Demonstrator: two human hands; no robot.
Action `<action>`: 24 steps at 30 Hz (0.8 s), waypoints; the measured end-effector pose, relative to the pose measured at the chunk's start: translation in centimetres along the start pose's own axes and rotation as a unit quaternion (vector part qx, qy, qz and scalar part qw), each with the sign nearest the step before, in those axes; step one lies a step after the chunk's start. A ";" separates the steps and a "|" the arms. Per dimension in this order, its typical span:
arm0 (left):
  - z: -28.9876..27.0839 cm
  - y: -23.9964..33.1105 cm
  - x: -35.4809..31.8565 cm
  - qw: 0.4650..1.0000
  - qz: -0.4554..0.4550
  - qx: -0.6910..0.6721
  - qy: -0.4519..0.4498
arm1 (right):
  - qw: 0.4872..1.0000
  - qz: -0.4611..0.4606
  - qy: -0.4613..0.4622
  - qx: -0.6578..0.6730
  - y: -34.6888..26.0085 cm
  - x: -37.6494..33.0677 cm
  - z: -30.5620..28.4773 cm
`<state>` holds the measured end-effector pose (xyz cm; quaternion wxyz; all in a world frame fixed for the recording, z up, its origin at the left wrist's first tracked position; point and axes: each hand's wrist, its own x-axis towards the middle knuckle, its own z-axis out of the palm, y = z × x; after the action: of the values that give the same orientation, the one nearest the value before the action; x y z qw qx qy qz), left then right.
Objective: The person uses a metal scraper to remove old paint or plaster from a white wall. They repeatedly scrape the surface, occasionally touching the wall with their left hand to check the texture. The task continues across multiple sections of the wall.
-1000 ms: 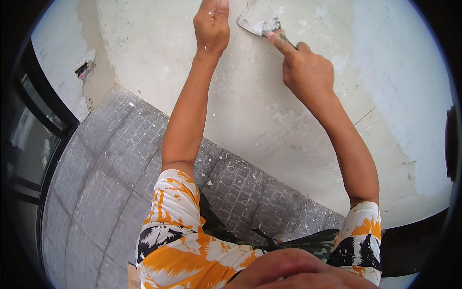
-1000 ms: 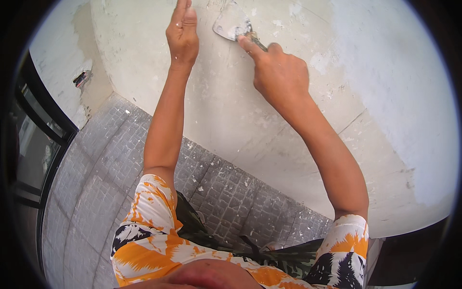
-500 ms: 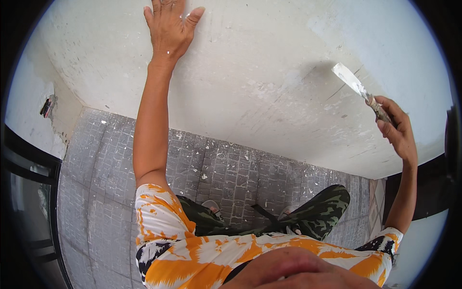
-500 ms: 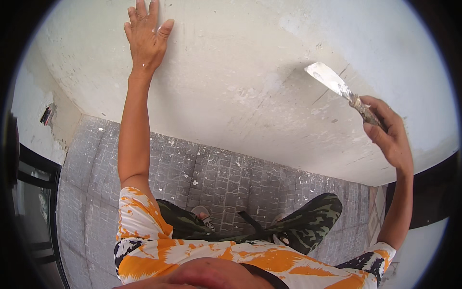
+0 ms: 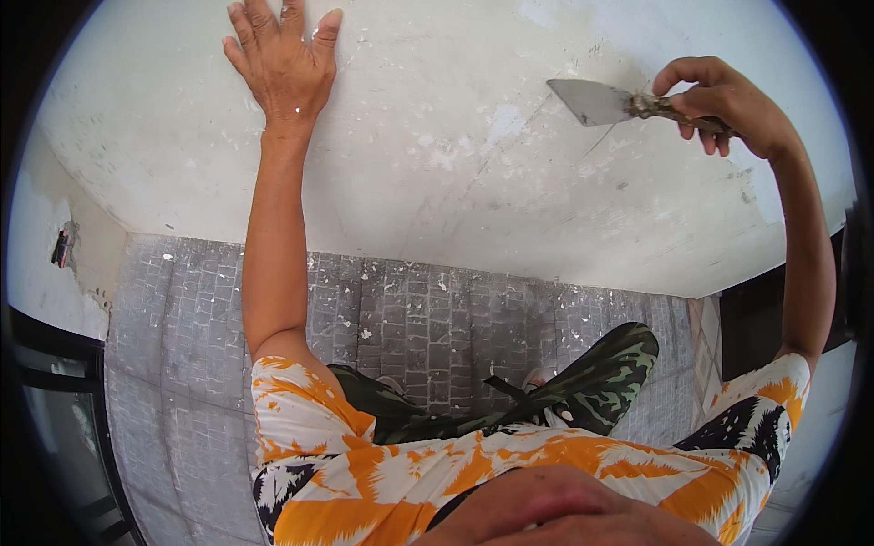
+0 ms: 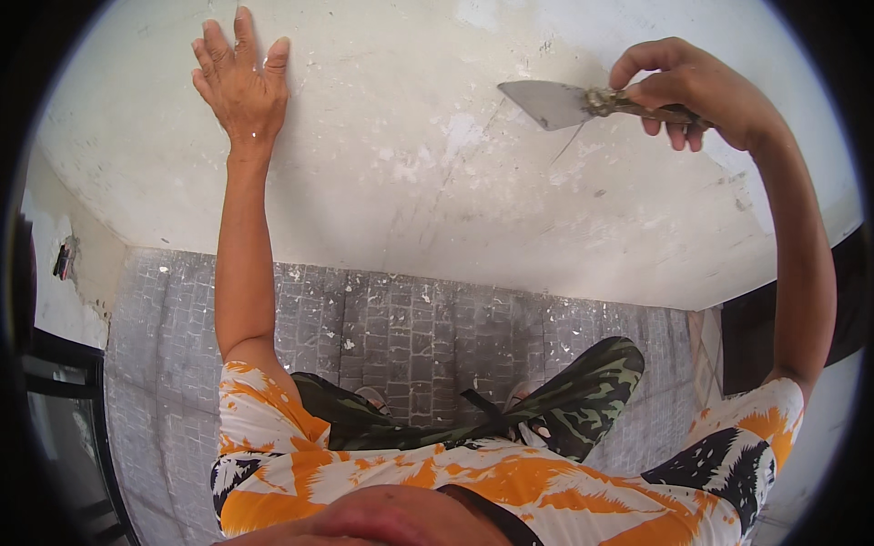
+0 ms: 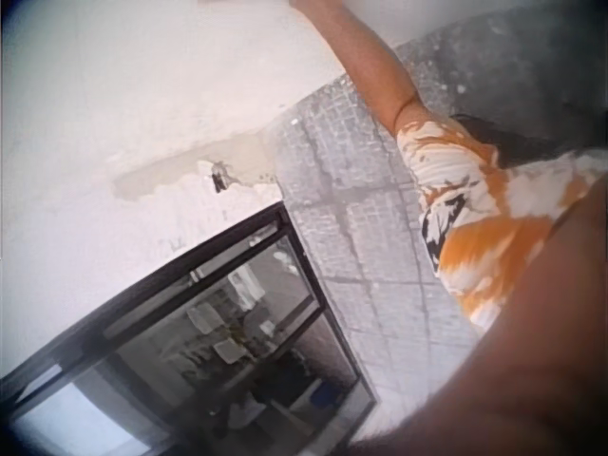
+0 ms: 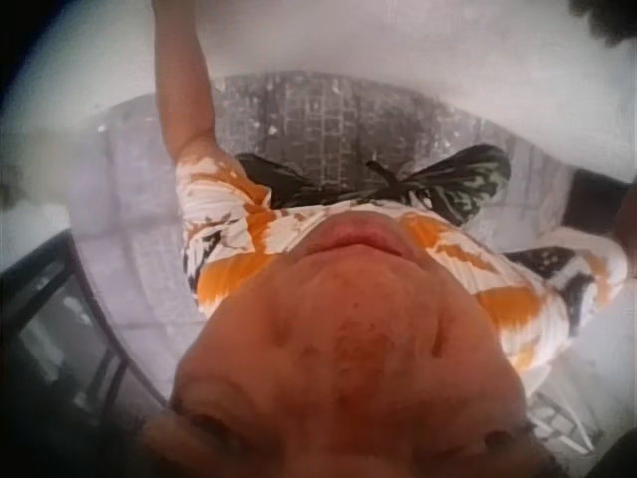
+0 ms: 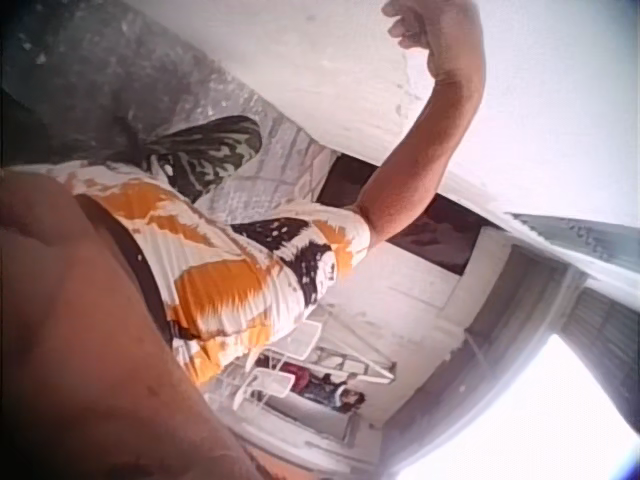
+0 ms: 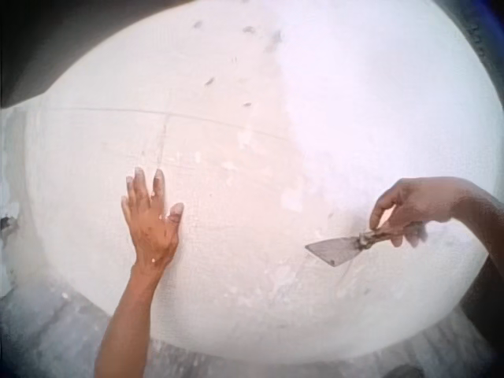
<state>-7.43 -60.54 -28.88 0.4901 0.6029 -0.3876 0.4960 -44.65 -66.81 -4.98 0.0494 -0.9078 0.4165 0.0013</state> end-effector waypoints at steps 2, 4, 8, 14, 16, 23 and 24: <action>-0.1 -0.3 -0.1 0.998 -0.052 -0.016 0.024 | 1.000 -0.004 0.027 0.002 0.9 -1.5 -2.7; 0.4 -0.3 -0.4 0.998 -0.043 -0.036 0.032 | 0.999 -0.011 0.030 0.044 1.0 -1.7 -1.9; 1.0 0.1 -0.6 0.998 0.018 -0.059 -0.020 | 0.991 -0.022 -0.032 0.131 -1.3 1.0 6.0; -0.8 -0.6 -0.6 0.998 -0.056 -0.037 0.010 | 0.977 -0.065 0.036 0.198 1.8 1.1 3.6; -0.8 -0.8 -0.9 0.998 -0.025 -0.017 -0.050 | 0.971 -0.075 -0.013 0.225 -0.1 1.7 6.2; -1.5 0.1 0.4 0.998 -0.033 0.012 -0.043 | 0.950 -0.048 0.042 0.306 0.1 -0.4 6.4; -2.6 -0.1 1.2 0.988 0.061 0.143 -0.011 | 0.936 -0.074 0.027 0.344 -0.8 0.6 8.8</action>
<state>-7.64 -57.94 -27.61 0.3629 0.6476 -0.3544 0.5686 -43.31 -65.89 -13.72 0.3470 -0.8633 0.3246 -0.1699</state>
